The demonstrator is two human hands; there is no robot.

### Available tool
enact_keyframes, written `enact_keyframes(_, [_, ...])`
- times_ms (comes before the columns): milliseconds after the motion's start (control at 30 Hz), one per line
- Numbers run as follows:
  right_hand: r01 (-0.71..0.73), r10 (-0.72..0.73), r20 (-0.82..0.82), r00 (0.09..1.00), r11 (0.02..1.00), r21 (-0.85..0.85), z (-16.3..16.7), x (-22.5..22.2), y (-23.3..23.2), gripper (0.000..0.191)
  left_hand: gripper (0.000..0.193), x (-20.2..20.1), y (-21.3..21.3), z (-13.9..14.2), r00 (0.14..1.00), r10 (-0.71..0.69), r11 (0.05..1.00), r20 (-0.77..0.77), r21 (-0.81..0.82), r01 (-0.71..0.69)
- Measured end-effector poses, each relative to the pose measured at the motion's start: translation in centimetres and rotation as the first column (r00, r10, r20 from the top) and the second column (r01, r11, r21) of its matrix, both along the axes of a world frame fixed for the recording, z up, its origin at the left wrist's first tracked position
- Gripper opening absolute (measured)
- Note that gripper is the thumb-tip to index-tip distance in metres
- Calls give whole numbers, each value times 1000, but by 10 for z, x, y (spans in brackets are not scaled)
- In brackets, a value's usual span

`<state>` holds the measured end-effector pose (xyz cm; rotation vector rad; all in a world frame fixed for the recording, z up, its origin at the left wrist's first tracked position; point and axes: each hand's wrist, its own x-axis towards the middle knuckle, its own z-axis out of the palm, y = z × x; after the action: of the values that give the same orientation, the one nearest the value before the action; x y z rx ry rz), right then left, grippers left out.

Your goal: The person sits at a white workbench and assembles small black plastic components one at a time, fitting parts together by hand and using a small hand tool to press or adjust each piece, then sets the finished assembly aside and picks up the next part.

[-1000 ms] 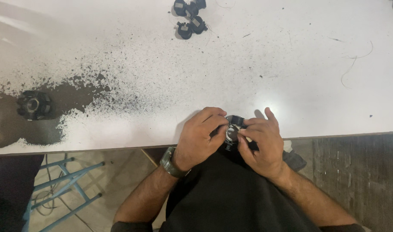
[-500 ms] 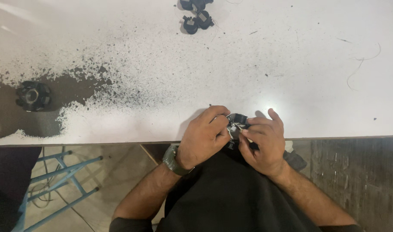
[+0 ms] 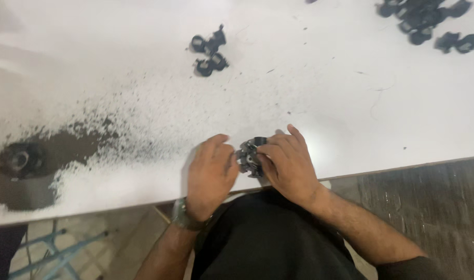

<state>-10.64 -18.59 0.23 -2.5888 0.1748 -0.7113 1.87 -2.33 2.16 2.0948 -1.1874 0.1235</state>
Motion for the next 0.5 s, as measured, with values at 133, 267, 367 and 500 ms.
enact_keyframes(133, [40,-43,-18,999,987,-156,36,10,-56,32,37,14,19,7,990,138,990,-32,23,-138])
enact_keyframes(267, [112,-127,-24,992,938,-329,45,52,-143,42,53,3,40,-32,954,234,972,-189,45,-230])
enact_keyframes(367, [98,-165,-76,983,835,-542,30,110,-196,45,60,2,54,-75,975,223,964,-22,153,-217])
enact_keyframes(500, [103,-338,-174,925,664,-741,22,175,-272,34,58,21,60,-113,973,223,945,-65,260,-200])
